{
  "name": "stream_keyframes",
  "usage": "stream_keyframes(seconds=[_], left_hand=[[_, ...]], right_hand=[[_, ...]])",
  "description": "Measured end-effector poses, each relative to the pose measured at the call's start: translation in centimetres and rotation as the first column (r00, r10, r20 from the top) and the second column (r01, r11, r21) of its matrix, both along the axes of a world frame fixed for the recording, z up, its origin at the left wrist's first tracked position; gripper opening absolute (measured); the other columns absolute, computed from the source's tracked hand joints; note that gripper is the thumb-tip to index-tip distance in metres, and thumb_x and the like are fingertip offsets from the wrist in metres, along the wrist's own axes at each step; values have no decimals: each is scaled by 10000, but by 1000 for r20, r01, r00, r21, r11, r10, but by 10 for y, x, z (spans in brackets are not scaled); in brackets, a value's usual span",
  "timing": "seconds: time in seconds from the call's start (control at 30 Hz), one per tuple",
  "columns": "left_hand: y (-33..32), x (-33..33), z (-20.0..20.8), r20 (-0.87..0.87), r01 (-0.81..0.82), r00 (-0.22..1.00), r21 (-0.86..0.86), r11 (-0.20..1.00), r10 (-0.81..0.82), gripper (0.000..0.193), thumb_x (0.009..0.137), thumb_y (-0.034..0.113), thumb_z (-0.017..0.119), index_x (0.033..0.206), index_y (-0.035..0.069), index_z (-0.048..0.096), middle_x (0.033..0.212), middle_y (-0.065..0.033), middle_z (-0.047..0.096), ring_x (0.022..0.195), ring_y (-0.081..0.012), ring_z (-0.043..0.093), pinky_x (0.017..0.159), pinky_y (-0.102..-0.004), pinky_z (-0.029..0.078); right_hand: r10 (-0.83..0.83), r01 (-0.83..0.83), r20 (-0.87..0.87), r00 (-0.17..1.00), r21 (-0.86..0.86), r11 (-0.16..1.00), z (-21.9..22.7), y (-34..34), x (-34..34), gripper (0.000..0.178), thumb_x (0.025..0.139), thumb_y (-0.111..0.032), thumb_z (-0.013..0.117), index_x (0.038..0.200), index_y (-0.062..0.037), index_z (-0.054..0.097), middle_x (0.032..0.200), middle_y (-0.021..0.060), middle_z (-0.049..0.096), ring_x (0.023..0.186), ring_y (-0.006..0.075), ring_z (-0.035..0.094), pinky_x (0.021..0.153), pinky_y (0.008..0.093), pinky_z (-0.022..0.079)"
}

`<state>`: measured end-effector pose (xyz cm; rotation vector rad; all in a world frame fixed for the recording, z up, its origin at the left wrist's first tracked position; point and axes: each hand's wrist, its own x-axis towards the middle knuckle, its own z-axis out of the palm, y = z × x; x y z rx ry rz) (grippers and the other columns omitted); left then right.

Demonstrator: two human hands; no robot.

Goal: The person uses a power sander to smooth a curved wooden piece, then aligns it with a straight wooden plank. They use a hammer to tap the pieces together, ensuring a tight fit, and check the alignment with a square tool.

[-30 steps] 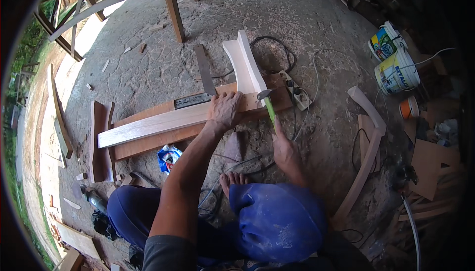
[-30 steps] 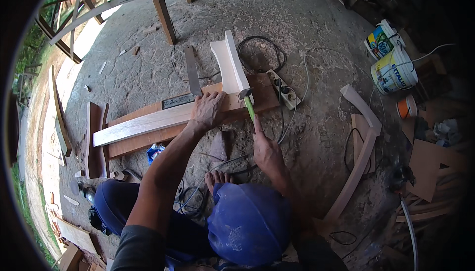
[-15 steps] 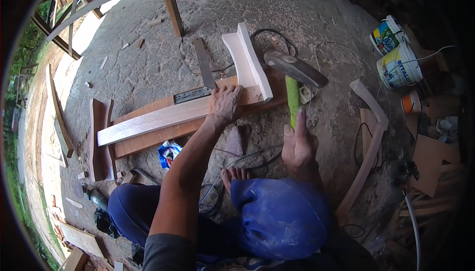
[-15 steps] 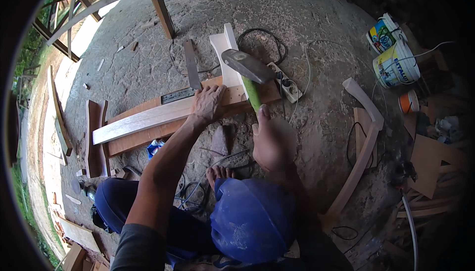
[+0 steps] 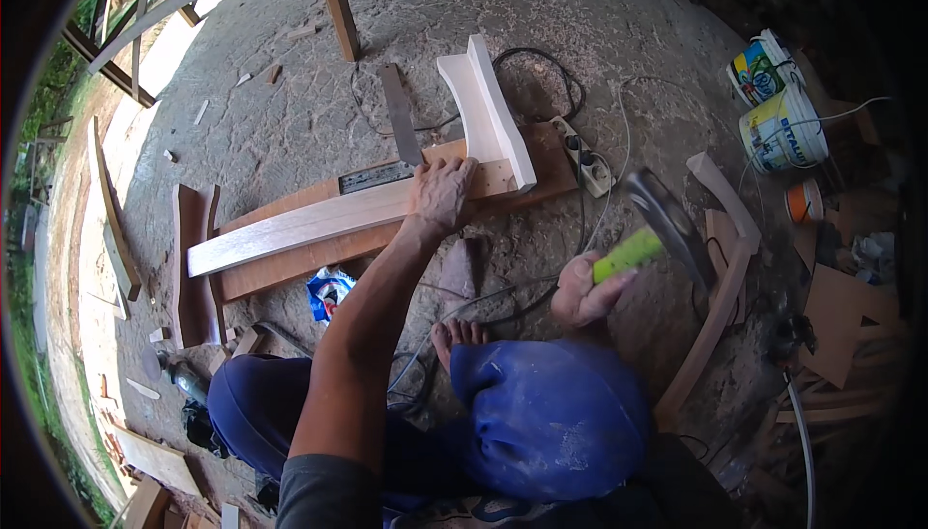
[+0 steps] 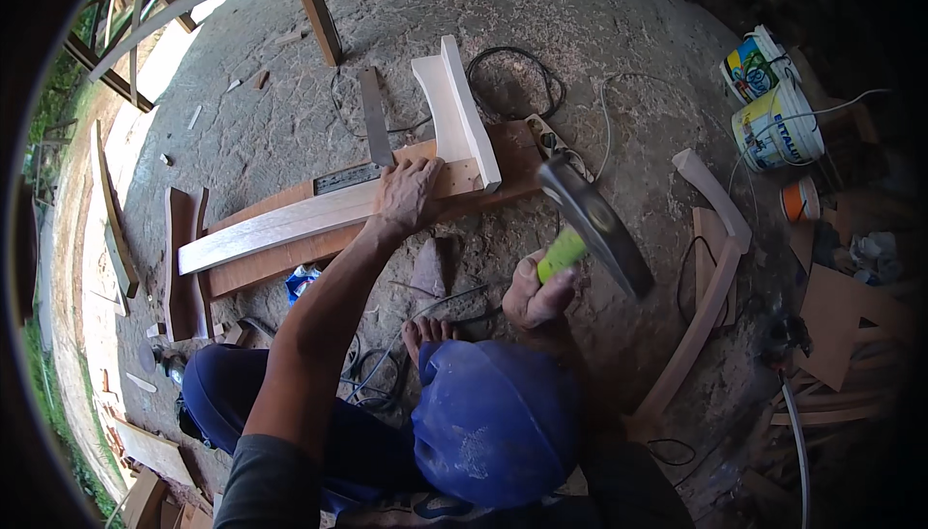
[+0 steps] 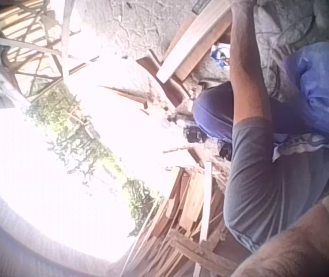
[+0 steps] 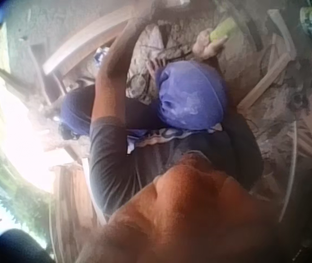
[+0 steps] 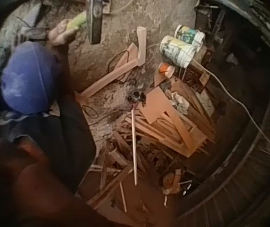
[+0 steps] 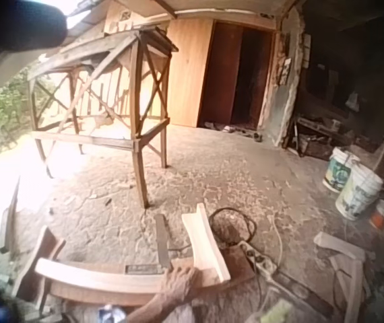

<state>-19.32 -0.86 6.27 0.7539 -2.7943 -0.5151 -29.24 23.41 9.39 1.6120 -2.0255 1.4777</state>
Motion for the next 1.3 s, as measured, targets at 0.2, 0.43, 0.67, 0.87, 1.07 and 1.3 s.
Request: stream_keyframes(seconds=[0.2, 0.43, 0.67, 0.87, 1.07, 1.3], left_hand=[[-10, 16, -13, -7, -30, 1000, -46, 998, 30, 581, 789, 416, 766, 1215, 100, 529, 1167, -126, 609, 1155, -331, 569, 991, -514, 390], [-3, 12, -19, 4, -31, 999, -25, 999, 32, 638, 764, 478, 782, 1223, 107, 539, 1157, -128, 618, 1162, -333, 567, 996, -505, 382], [-14, 21, -13, -238, 0, 971, 0, 1000, 0, 655, 834, 421, 747, 1327, 41, 542, 1275, -188, 594, 1197, -374, 558, 1018, -479, 420], [-15, 81, -6, -345, 154, 920, -117, 981, -185, 249, 887, 198, 667, 1108, 89, 626, 1118, -132, 622, 1065, -343, 598, 897, -433, 510], [58, 126, -49, 91, 390, 915, 56, 919, -394, 175, 878, 221, 642, 1020, 119, 637, 1001, -74, 615, 1005, -279, 616, 867, -408, 526], [68, 139, -80, 213, 274, 932, 117, 954, -294, 309, 866, 207, 604, 1147, 78, 619, 1139, -111, 619, 1142, -296, 570, 1004, -436, 454]], right_hand=[[107, -110, 29, 994, 386, 916, 22, -31, 19, 737, 954, -8, 575, 1597, -80, 223, 759, 270, 632, 631, 465, 624, 558, 499, 477], [-42, -37, 134, 990, 536, 843, -16, -15, 9, 689, 954, -59, 584, 1573, -38, 280, 942, 305, 673, 800, 472, 685, 664, 502, 531], [-43, 9, 185, 982, 181, 984, 24, -57, 20, 639, 1027, -127, 511, 1588, -29, 222, 1464, 355, 444, 1223, 519, 559, 936, 468, 527], [-5, -82, 399, 917, 202, 976, -15, -39, 20, 586, 1018, -146, 575, 1517, 58, 345, 1393, 291, 548, 1208, 331, 617, 980, 387, 498], [8, -183, 592, 806, 236, 954, -36, -14, 44, 565, 1026, -166, 570, 1496, 77, 373, 1353, 238, 586, 1127, 251, 618, 938, 350, 506], [-45, -196, 666, 744, 283, 939, -32, -3, 41, 579, 1029, -167, 565, 1513, 67, 349, 1368, 236, 578, 1114, 255, 617, 926, 345, 504]])
